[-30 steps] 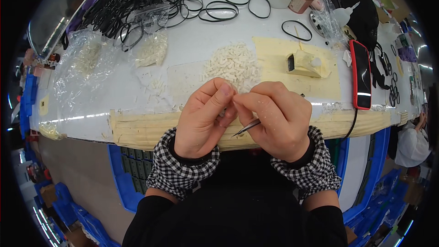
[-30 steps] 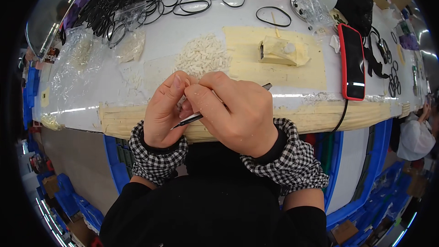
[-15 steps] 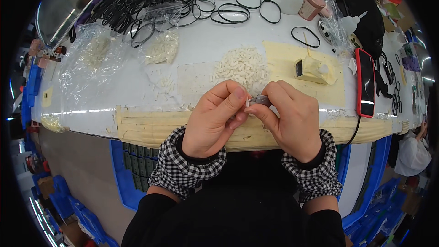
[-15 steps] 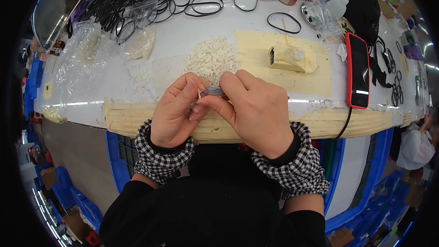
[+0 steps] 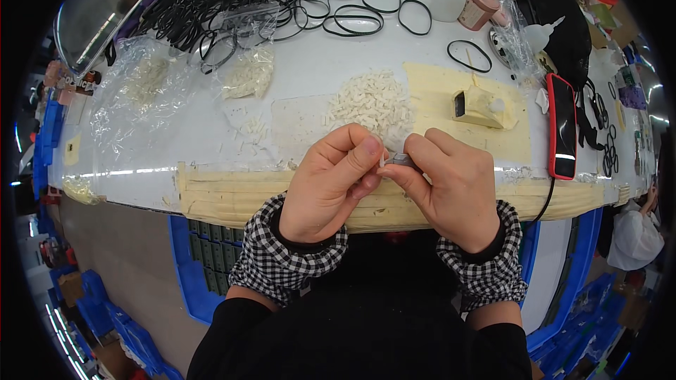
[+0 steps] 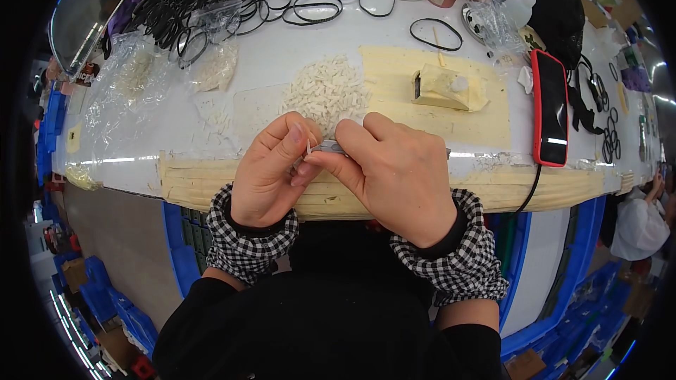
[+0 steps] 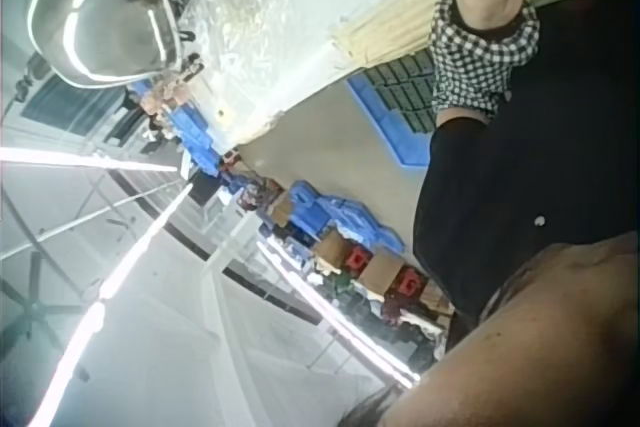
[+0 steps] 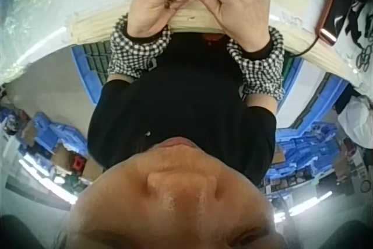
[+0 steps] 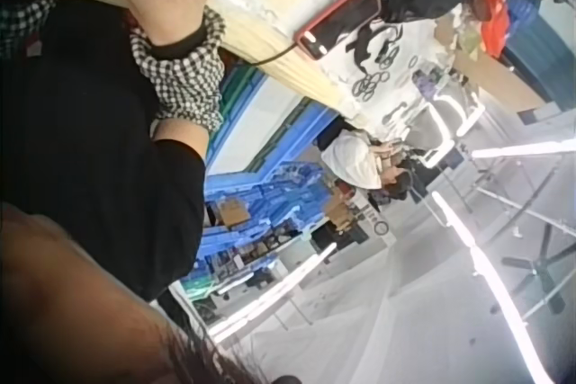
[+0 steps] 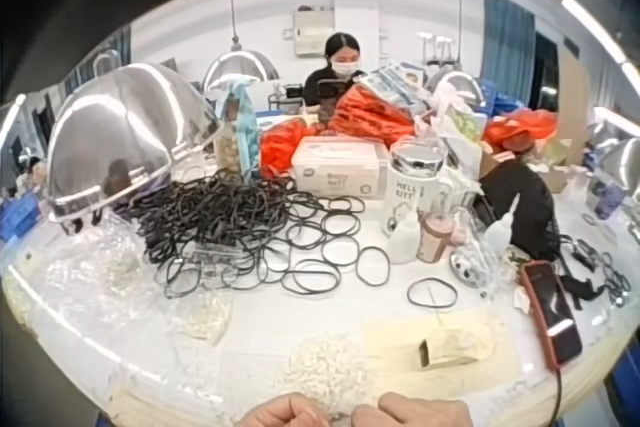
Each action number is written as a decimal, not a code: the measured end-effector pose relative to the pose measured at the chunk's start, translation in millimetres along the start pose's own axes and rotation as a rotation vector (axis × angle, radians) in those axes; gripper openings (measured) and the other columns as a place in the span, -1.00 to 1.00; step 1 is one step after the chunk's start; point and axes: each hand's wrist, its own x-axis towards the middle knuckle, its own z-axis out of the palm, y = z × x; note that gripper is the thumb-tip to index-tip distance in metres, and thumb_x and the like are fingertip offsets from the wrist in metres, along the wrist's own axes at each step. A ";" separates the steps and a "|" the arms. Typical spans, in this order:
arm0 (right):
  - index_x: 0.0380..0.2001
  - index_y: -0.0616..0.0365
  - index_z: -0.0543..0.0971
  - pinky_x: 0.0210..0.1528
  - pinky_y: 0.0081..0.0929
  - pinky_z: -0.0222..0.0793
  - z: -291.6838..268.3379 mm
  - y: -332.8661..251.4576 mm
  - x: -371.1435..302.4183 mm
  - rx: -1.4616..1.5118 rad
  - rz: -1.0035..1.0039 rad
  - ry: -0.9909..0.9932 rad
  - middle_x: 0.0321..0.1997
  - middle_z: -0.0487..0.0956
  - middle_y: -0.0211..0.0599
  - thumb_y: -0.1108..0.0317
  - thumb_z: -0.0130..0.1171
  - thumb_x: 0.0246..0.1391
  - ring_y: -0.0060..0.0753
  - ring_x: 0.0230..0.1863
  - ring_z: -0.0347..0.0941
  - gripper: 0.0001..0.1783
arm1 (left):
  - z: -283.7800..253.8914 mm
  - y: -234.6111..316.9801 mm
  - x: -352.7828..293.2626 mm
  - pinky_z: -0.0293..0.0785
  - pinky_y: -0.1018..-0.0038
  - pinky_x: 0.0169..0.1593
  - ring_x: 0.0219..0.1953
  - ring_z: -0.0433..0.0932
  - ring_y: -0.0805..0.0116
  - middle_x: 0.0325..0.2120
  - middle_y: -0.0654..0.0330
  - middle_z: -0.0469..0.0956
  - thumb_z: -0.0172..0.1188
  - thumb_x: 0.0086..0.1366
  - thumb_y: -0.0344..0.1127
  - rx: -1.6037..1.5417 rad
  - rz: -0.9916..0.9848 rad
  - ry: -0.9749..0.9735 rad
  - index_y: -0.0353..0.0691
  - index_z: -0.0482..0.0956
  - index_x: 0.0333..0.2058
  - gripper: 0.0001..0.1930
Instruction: The person is using a small tool to manipulate and assemble small white plastic components on a workbench.
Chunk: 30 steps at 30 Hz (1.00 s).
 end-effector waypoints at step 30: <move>-0.39 0.24 0.42 -0.46 -0.36 0.31 -22.3 57.6 -46.1 -0.120 0.392 0.170 -0.41 0.40 -0.19 0.54 0.13 -0.02 -0.14 -0.47 0.41 -0.89 | 4.2 -1.3 4.0 0.32 0.66 -0.36 -0.40 0.39 0.55 -0.41 0.29 0.46 -0.08 0.42 -0.26 -0.001 -0.007 0.058 -0.32 0.46 -0.19 -0.76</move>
